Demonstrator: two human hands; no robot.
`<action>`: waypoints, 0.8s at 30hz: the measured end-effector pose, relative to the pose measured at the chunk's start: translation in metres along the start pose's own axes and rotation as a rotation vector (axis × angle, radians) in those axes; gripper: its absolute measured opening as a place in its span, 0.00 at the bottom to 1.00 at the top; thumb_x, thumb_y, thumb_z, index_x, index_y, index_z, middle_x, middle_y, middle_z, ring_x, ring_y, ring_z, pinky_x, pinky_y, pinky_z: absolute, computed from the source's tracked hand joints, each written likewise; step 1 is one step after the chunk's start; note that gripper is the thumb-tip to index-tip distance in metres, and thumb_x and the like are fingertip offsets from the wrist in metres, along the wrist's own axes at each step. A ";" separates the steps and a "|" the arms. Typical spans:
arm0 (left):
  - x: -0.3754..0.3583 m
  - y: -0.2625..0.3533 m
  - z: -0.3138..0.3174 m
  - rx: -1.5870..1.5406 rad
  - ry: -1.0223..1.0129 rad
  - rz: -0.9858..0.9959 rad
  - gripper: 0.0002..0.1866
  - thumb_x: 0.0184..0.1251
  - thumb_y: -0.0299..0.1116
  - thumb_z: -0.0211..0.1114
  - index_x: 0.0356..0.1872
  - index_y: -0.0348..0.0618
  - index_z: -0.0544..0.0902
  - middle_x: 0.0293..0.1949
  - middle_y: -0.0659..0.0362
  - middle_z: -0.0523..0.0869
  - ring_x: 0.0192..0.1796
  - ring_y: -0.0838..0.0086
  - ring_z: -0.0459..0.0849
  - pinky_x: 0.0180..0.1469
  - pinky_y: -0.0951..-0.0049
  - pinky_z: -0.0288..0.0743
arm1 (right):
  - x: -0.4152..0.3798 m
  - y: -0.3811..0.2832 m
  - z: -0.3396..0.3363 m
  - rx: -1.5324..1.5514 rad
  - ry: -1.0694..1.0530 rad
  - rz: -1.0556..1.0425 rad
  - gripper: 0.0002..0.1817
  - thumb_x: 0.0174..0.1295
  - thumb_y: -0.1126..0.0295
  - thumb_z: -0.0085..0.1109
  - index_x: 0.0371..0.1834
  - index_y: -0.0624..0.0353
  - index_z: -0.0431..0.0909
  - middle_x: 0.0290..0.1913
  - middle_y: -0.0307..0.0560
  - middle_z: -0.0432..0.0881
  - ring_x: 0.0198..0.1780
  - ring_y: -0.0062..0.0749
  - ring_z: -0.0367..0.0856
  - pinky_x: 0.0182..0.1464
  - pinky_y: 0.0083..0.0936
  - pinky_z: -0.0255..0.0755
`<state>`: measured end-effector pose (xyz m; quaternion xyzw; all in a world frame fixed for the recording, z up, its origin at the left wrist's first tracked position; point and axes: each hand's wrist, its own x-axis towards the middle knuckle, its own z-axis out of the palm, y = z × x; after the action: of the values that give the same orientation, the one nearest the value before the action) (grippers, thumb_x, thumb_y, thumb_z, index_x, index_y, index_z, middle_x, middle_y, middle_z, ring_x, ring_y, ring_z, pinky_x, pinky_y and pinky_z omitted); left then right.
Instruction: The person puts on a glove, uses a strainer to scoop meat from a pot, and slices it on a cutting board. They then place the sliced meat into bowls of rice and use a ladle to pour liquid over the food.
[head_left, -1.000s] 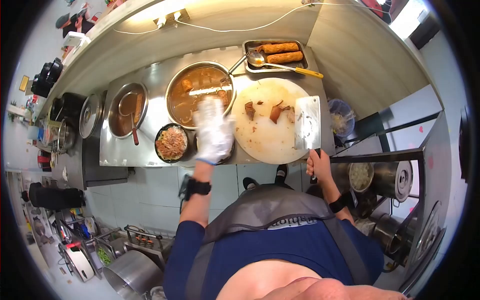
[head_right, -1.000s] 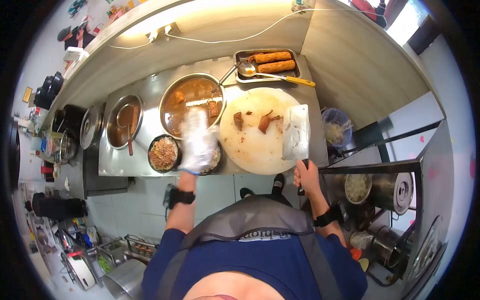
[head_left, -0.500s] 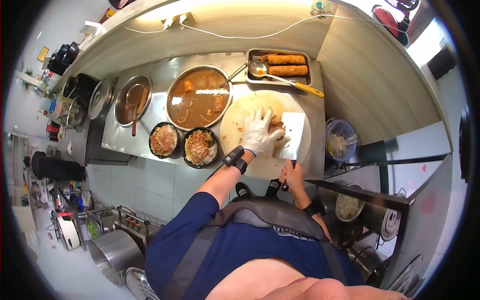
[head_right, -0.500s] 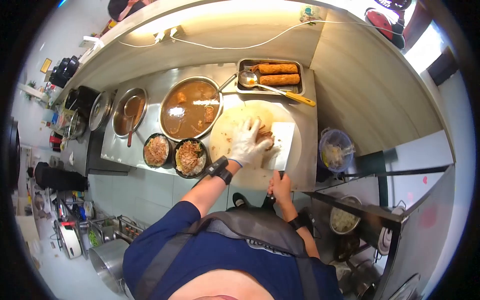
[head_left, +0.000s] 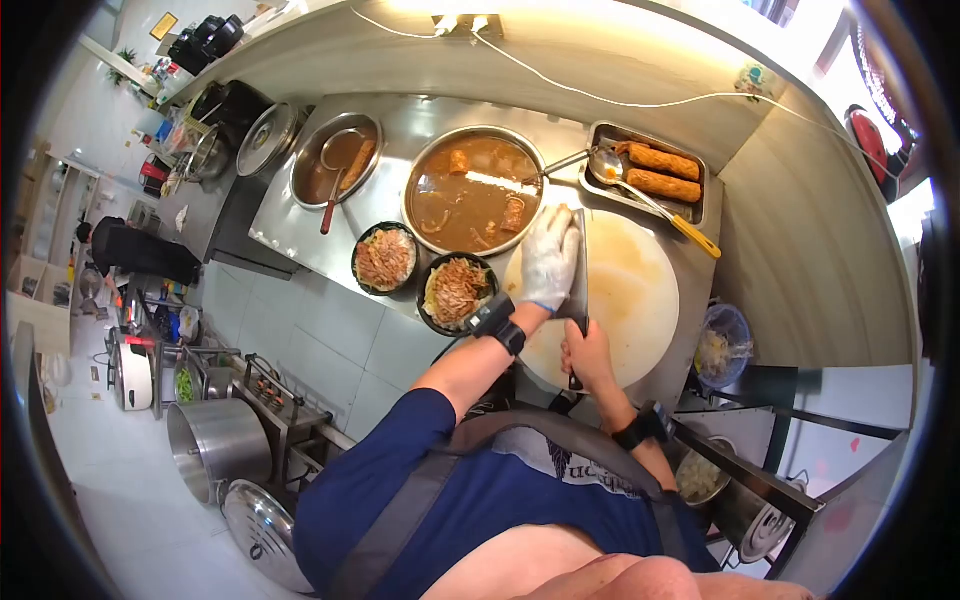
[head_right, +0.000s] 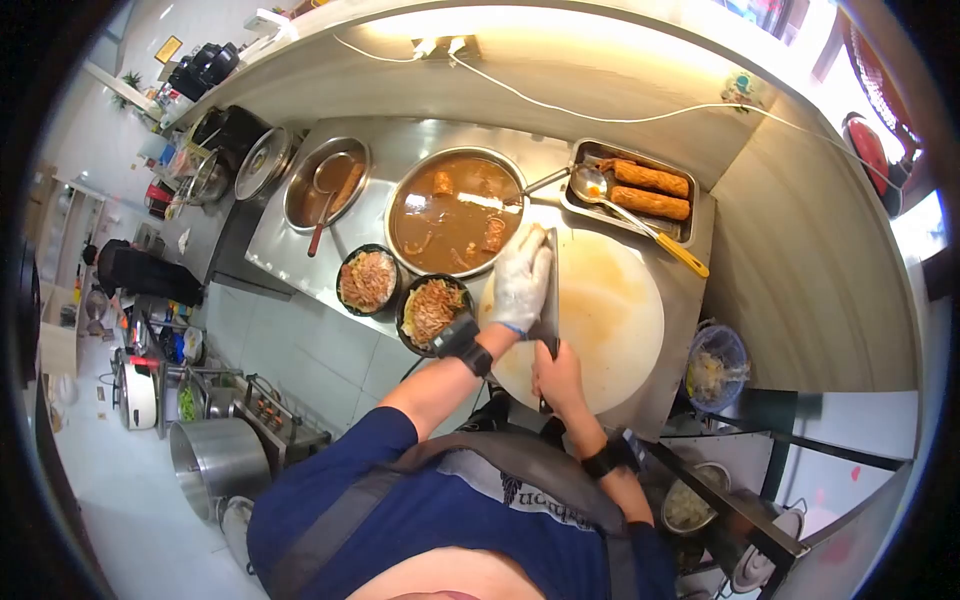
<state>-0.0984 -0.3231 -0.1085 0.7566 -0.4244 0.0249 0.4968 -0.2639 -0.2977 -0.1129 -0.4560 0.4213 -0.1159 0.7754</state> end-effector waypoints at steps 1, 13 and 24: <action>0.015 -0.006 -0.008 -0.011 0.040 0.012 0.16 0.67 0.33 0.59 0.51 0.34 0.81 0.52 0.40 0.81 0.54 0.45 0.78 0.61 0.53 0.70 | 0.010 -0.012 0.012 -0.009 0.008 -0.003 0.11 0.72 0.66 0.52 0.35 0.58 0.64 0.18 0.37 0.66 0.13 0.21 0.64 0.14 0.24 0.61; 0.096 -0.161 -0.047 0.312 -0.124 -0.192 0.20 0.68 0.42 0.54 0.49 0.39 0.85 0.52 0.43 0.85 0.56 0.51 0.82 0.62 0.57 0.72 | 0.115 -0.038 0.109 0.033 -0.078 0.159 0.11 0.71 0.66 0.53 0.32 0.54 0.63 0.22 0.35 0.67 0.16 0.18 0.63 0.17 0.21 0.61; 0.122 -0.187 -0.064 0.329 -0.073 0.001 0.16 0.61 0.33 0.63 0.49 0.39 0.83 0.50 0.45 0.82 0.53 0.52 0.81 0.59 0.56 0.75 | 0.057 -0.053 0.080 0.056 0.053 0.199 0.11 0.71 0.65 0.53 0.31 0.52 0.65 0.20 0.33 0.65 0.15 0.17 0.62 0.16 0.20 0.59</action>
<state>0.1289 -0.3216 -0.1565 0.8279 -0.4327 0.0665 0.3506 -0.1570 -0.3104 -0.0829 -0.3870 0.4814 -0.0619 0.7840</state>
